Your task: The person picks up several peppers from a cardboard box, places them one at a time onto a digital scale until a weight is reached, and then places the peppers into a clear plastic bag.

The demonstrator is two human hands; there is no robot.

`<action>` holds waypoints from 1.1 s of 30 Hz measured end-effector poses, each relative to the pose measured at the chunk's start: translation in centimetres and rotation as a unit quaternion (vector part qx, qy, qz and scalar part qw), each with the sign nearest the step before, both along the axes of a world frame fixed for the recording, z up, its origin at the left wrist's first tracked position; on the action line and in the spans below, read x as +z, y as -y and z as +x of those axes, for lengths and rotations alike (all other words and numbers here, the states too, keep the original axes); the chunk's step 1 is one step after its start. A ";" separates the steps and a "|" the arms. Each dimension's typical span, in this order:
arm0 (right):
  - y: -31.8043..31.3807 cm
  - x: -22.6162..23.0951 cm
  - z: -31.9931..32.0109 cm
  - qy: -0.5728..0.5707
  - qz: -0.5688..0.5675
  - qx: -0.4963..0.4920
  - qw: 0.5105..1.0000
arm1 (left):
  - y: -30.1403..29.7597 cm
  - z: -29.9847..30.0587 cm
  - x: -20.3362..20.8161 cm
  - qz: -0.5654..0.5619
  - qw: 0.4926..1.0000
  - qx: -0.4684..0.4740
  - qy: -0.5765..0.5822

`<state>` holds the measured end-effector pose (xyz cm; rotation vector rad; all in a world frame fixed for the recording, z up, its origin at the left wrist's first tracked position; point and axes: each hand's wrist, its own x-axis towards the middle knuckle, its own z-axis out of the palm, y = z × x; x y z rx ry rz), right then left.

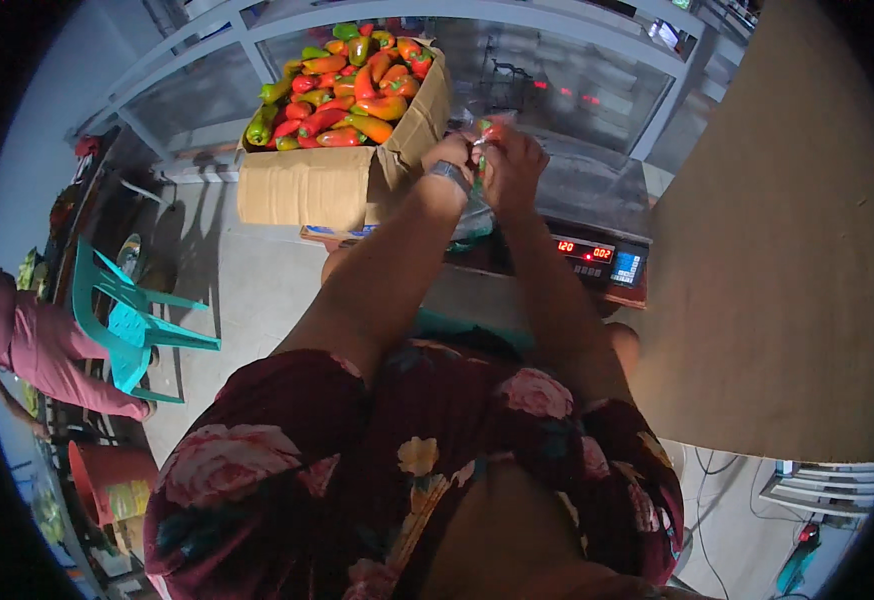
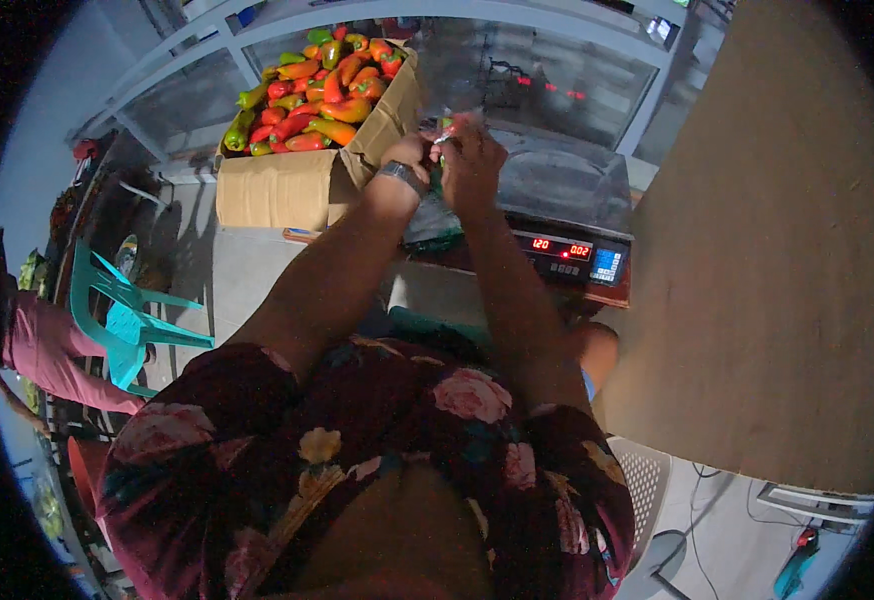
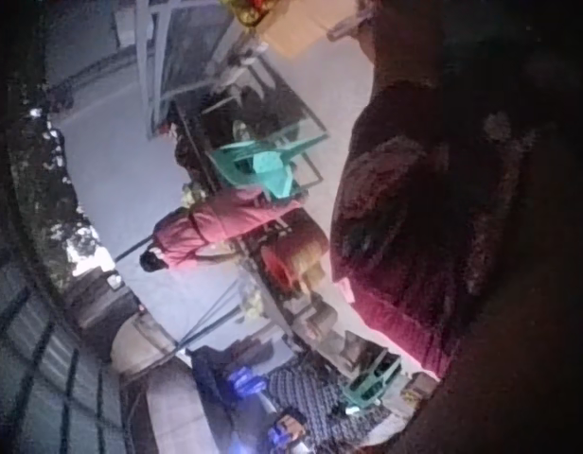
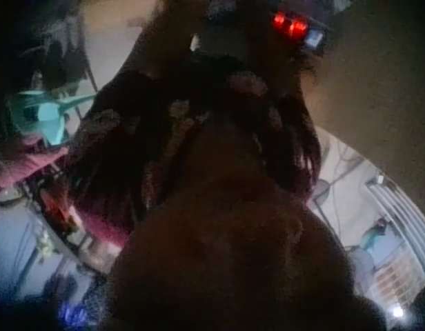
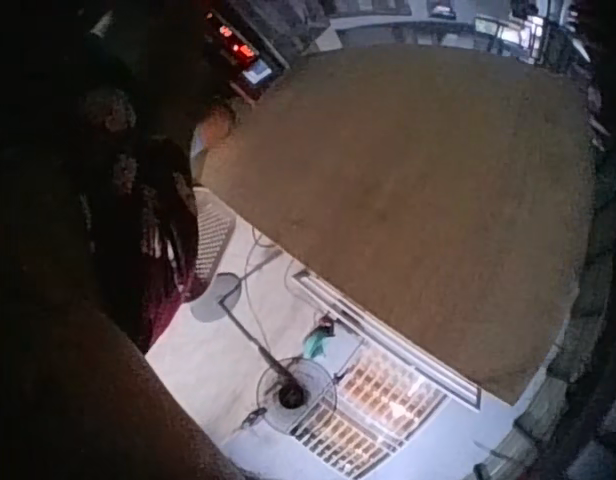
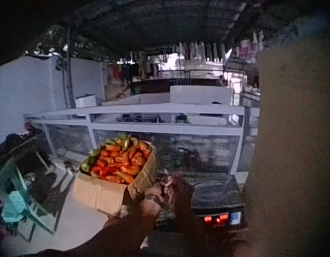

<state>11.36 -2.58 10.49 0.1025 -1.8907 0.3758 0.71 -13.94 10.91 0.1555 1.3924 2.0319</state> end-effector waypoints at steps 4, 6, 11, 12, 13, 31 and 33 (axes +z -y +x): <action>-3.9 1.6 -1.7 0.062 0.133 0.071 0.987 | -1.5 5.1 3.6 -0.283 0.927 0.082 -0.230; -3.7 1.8 -1.6 0.087 0.125 0.152 0.977 | -0.5 7.0 5.1 -0.321 0.893 0.150 -0.276; -3.9 -0.2 -1.5 0.164 0.028 0.269 0.949 | 2.3 5.8 -1.6 -0.199 0.820 0.133 -0.520; -3.9 -1.4 -1.7 0.172 0.024 0.266 0.948 | 2.7 6.2 -2.2 -0.200 0.825 0.127 -0.513; -3.6 -2.3 -1.6 0.225 -0.010 0.297 0.928 | 3.1 6.9 -2.8 -0.222 0.831 0.111 -0.498; 1.7 -17.3 -1.6 0.416 -0.318 0.226 0.821 | 4.6 6.4 -18.8 -0.307 0.870 0.194 -0.334; 1.9 -18.6 -1.6 0.404 -0.088 0.123 0.902 | 4.4 6.0 -19.7 -0.290 0.889 0.206 -0.289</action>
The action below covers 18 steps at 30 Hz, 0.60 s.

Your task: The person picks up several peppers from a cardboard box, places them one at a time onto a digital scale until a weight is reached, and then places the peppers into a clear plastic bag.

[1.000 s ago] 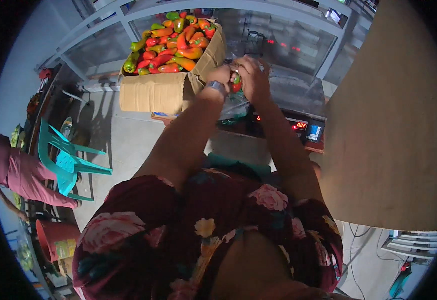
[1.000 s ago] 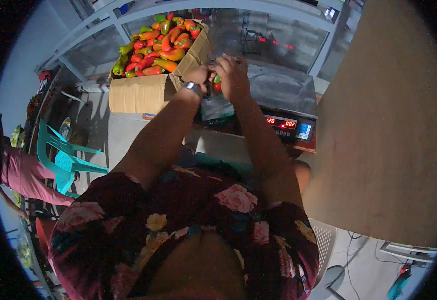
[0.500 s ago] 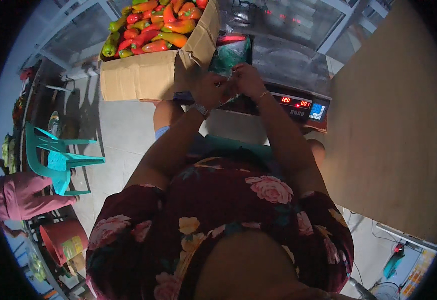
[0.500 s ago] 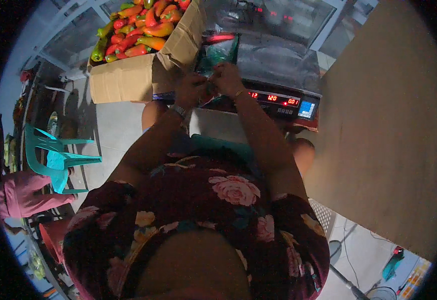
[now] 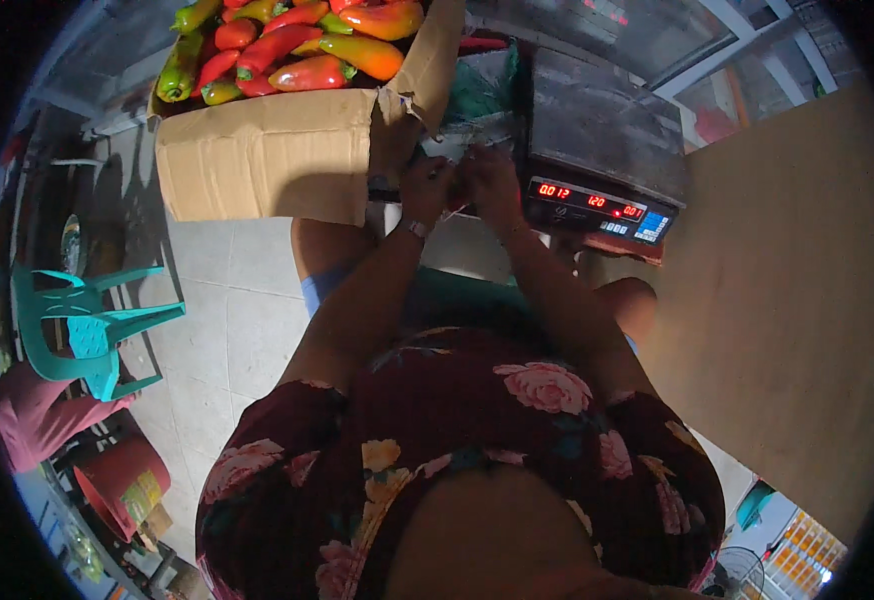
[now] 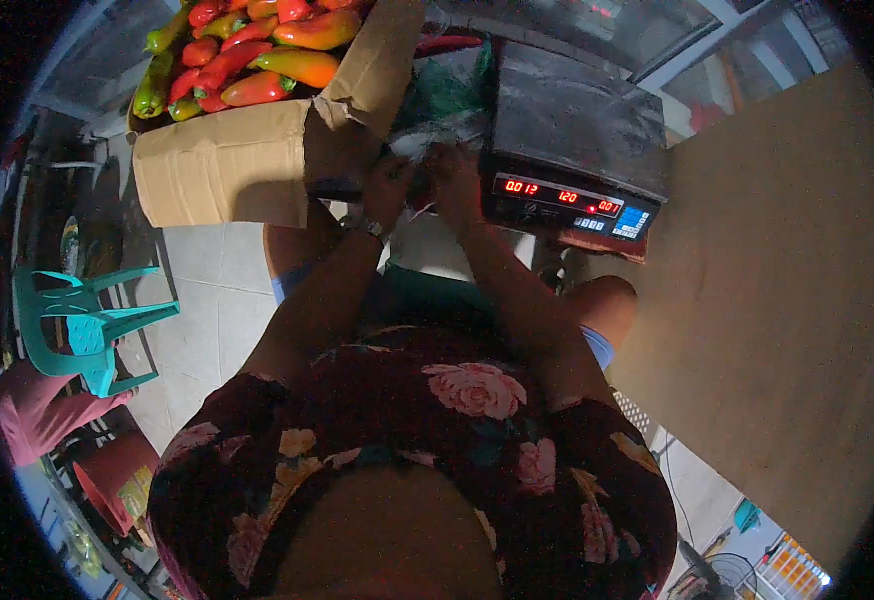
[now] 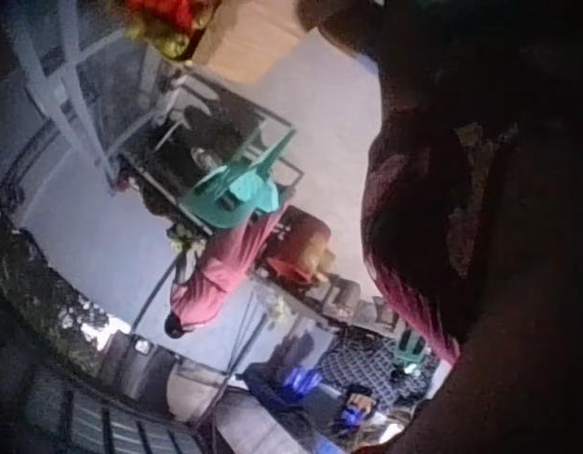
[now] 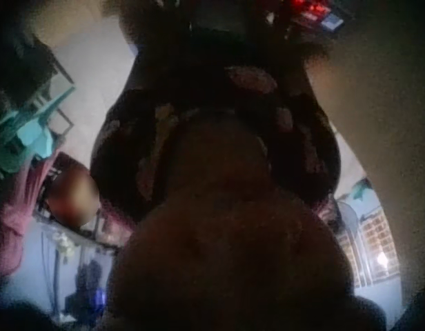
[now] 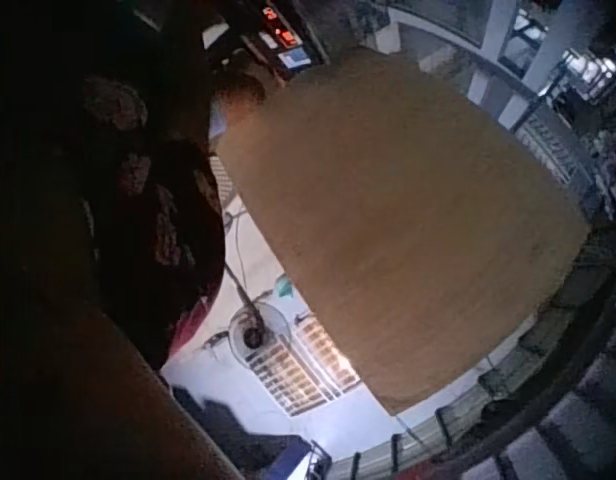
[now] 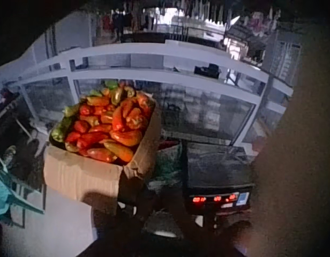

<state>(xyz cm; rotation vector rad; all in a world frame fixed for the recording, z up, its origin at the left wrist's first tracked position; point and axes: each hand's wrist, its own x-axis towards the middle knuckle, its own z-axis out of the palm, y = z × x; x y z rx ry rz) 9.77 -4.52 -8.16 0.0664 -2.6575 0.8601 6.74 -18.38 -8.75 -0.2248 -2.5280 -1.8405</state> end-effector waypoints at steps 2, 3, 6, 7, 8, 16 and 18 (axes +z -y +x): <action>0.7 0.1 0.3 -0.029 -0.012 0.004 0.999 | 0.0 0.1 0.5 0.013 0.998 0.011 0.061; 1.0 0.2 0.5 -0.062 -0.024 0.008 0.998 | -0.1 0.1 0.8 0.026 0.992 0.022 0.118; 1.2 0.4 0.8 -0.074 -0.057 0.013 0.996 | -0.1 0.0 1.1 -0.016 0.996 0.018 0.083; 1.4 0.8 0.9 -0.073 -0.057 0.014 0.996 | -0.1 -0.1 0.7 -0.017 0.996 0.018 0.085; 1.6 1.3 1.0 -0.078 -0.047 0.024 0.996 | 0.0 -0.2 0.3 -0.002 0.995 0.015 0.100; 2.1 1.6 1.2 -0.078 -0.009 0.001 0.997 | 0.0 0.1 -1.1 0.079 0.992 -0.024 0.099; 2.4 1.0 1.2 -0.048 -0.108 -0.080 0.990 | -0.2 0.0 -0.1 0.182 0.956 -0.051 0.223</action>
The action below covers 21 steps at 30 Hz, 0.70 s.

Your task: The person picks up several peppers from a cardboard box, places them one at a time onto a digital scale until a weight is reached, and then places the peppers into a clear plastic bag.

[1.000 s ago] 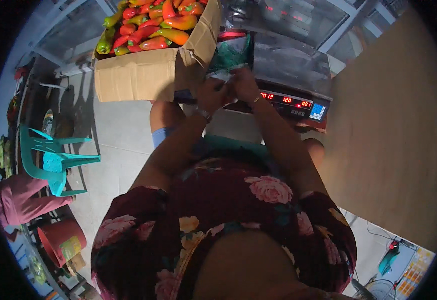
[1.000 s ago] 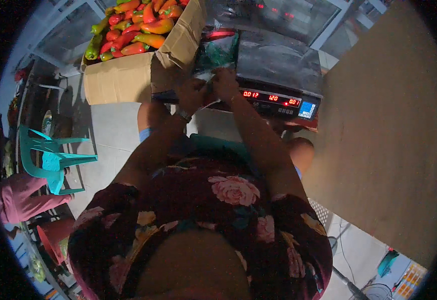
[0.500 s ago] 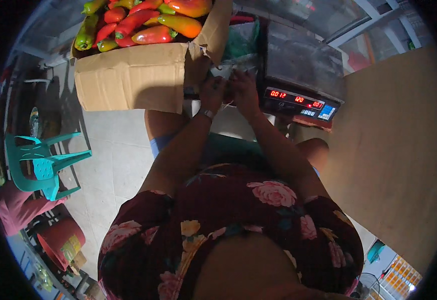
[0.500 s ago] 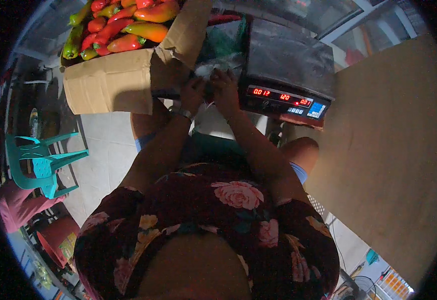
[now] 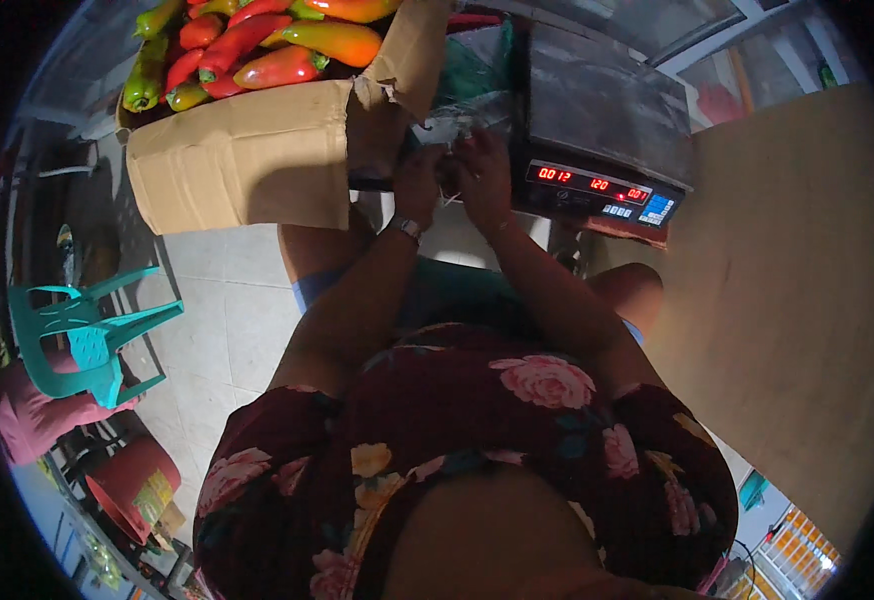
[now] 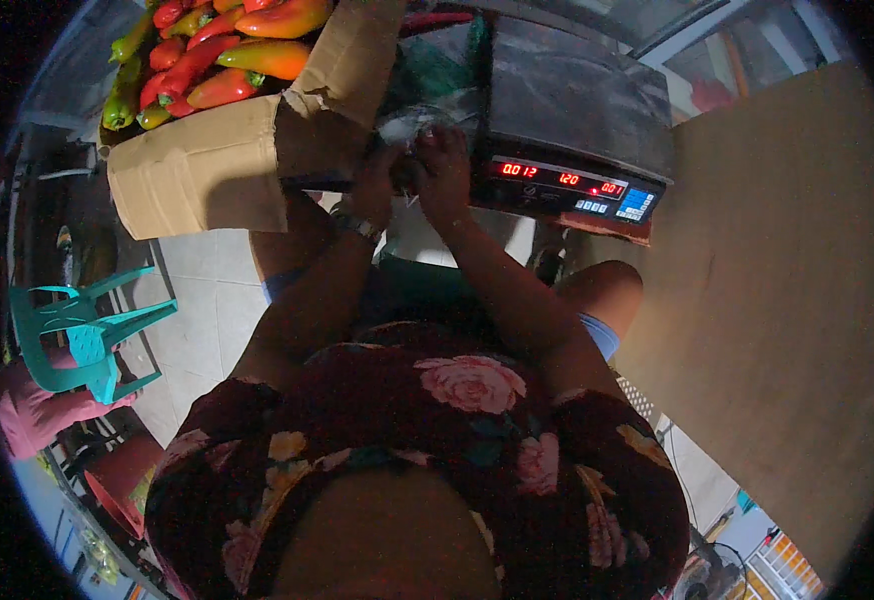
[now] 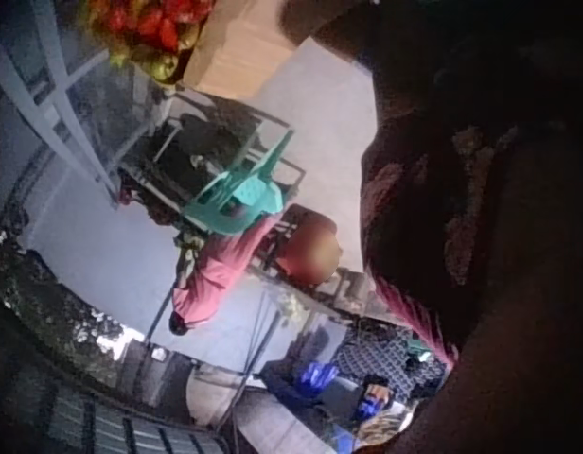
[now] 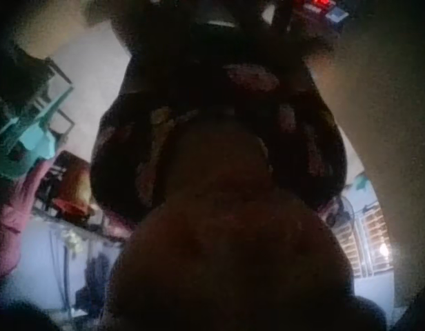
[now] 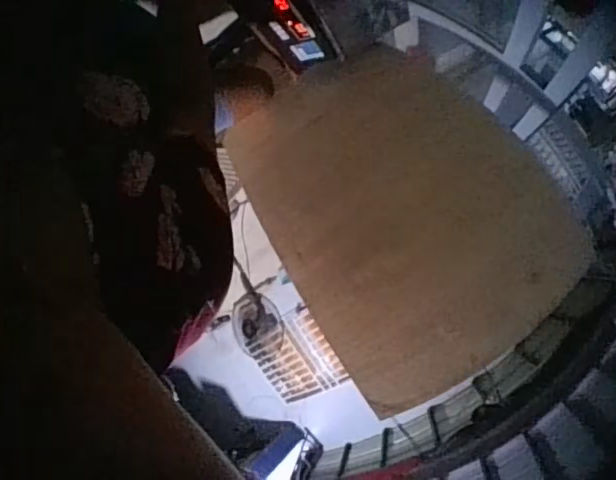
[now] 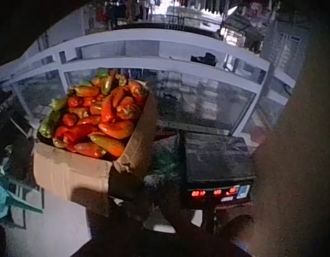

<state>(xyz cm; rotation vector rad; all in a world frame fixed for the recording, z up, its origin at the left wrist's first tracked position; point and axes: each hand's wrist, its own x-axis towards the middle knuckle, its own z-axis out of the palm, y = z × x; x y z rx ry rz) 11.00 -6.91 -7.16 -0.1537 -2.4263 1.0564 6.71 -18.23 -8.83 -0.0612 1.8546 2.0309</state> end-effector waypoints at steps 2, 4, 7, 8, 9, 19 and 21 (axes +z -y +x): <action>0.3 -0.4 -0.3 -0.004 -0.039 -0.027 0.999 | 0.2 0.5 -0.3 -0.046 0.994 -0.015 -0.098; 0.3 -0.6 -0.5 -0.008 -0.079 -0.053 0.995 | 0.6 1.0 -0.2 -0.091 0.976 -0.030 -0.196; 0.0 -1.2 -0.5 -0.038 -0.019 -0.043 0.998 | 1.1 1.7 1.2 0.010 0.986 -0.064 -0.153; -0.1 -1.5 -0.6 -0.054 -0.014 -0.051 0.997 | 0.8 2.0 2.5 0.046 0.992 -0.072 -0.091; -0.3 -1.8 -0.6 -0.070 -0.010 -0.059 0.996 | 0.5 2.1 3.2 0.081 0.993 -0.080 -0.029; -0.9 -1.3 -0.8 -0.036 0.004 -0.047 0.998 | -1.3 2.7 1.0 0.008 0.982 -0.038 -0.185; -1.4 -1.8 -0.9 -0.022 -0.121 -0.019 0.992 | -1.3 2.4 2.1 0.011 0.994 -0.053 -0.097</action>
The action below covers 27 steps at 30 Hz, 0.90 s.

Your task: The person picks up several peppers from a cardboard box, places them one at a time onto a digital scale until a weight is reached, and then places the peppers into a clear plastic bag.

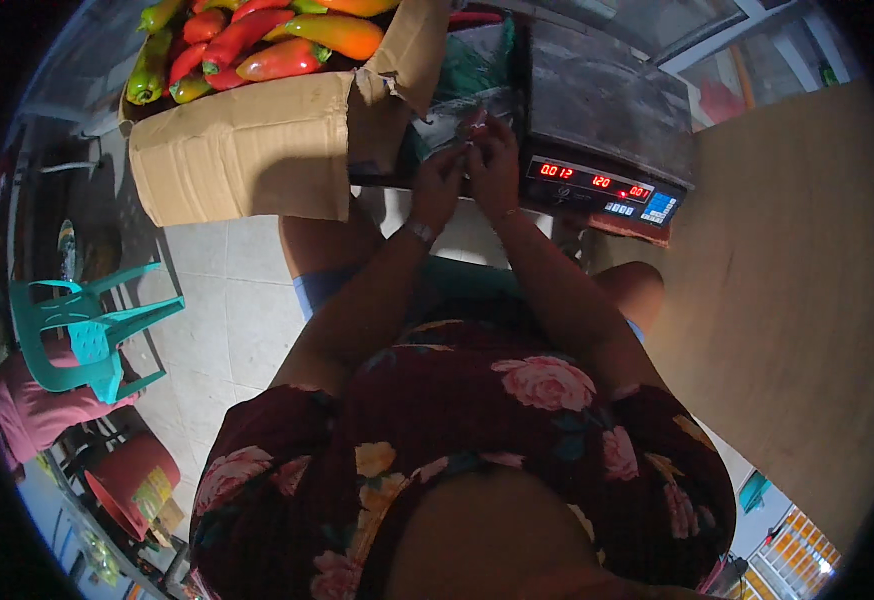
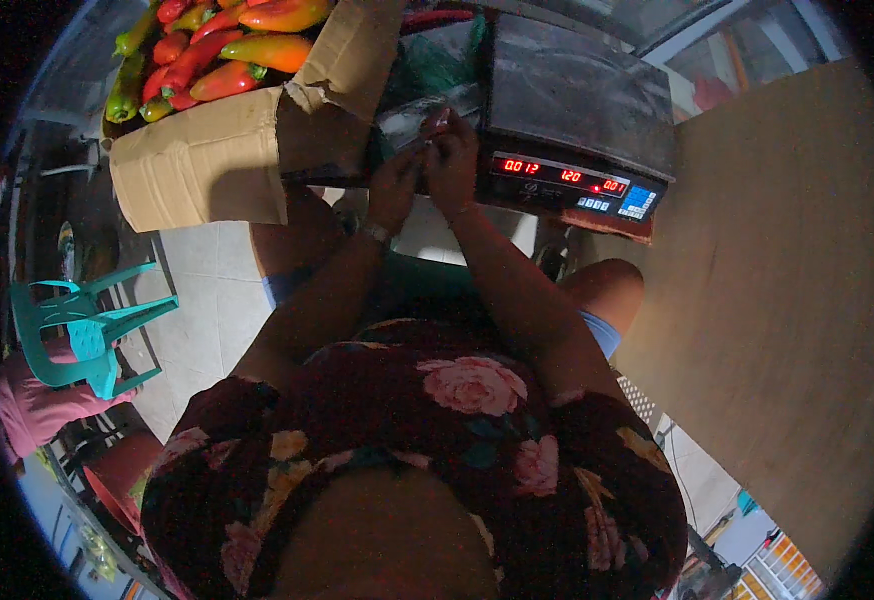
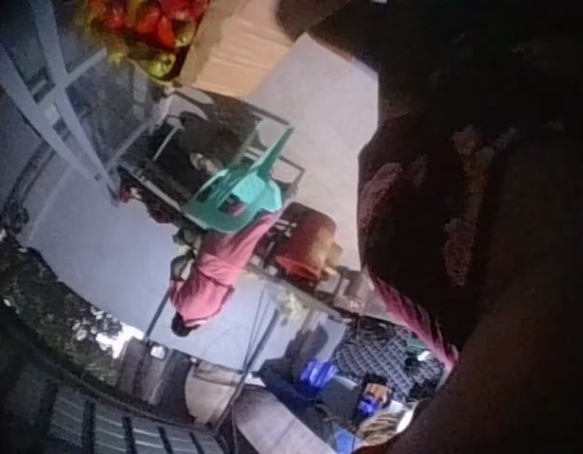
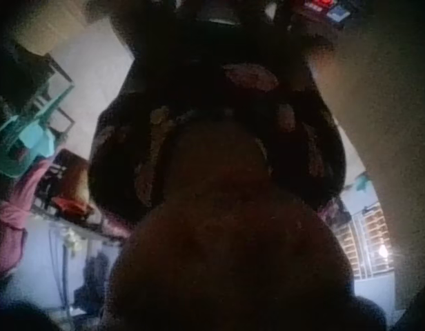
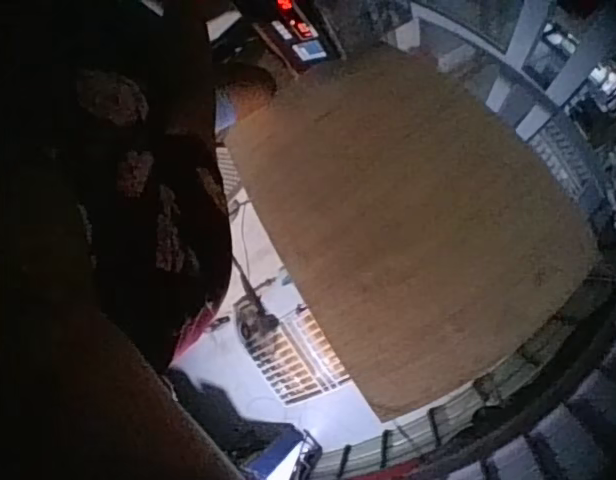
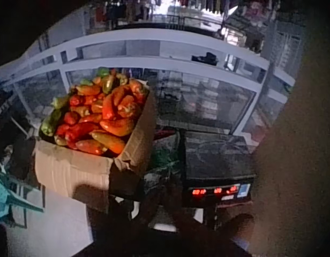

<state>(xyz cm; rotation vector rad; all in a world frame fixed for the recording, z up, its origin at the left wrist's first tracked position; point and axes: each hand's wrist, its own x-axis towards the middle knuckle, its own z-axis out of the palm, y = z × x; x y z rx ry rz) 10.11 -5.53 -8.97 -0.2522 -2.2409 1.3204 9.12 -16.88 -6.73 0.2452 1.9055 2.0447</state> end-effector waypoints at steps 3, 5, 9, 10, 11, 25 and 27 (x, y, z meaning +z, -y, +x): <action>0.0 0.8 0.3 0.018 -0.057 0.021 0.998 | 0.0 -1.2 1.2 -0.127 0.992 0.002 0.004; 0.1 1.5 0.4 0.039 -0.045 0.016 0.998 | -0.4 -1.7 -1.2 -0.074 0.995 0.037 0.046; -0.6 0.0 0.2 0.025 -0.084 0.001 0.996 | -1.0 -1.8 -1.4 -0.043 0.995 0.058 0.072; -0.4 0.1 0.2 0.027 -0.084 0.002 0.996 | -1.0 -1.9 -1.4 -0.043 0.995 0.059 0.074; -0.3 0.3 0.2 0.038 -0.109 0.000 0.993 | -1.0 -1.9 -1.5 -0.098 0.992 0.072 0.026; -0.1 -0.6 -0.3 0.071 -0.318 -0.010 0.945 | -2.8 -2.2 -3.2 -0.272 0.907 0.111 -0.303; -0.7 -2.3 -0.5 0.043 -0.156 -0.052 0.985 | -3.1 -2.2 -3.2 -0.257 0.900 0.113 -0.335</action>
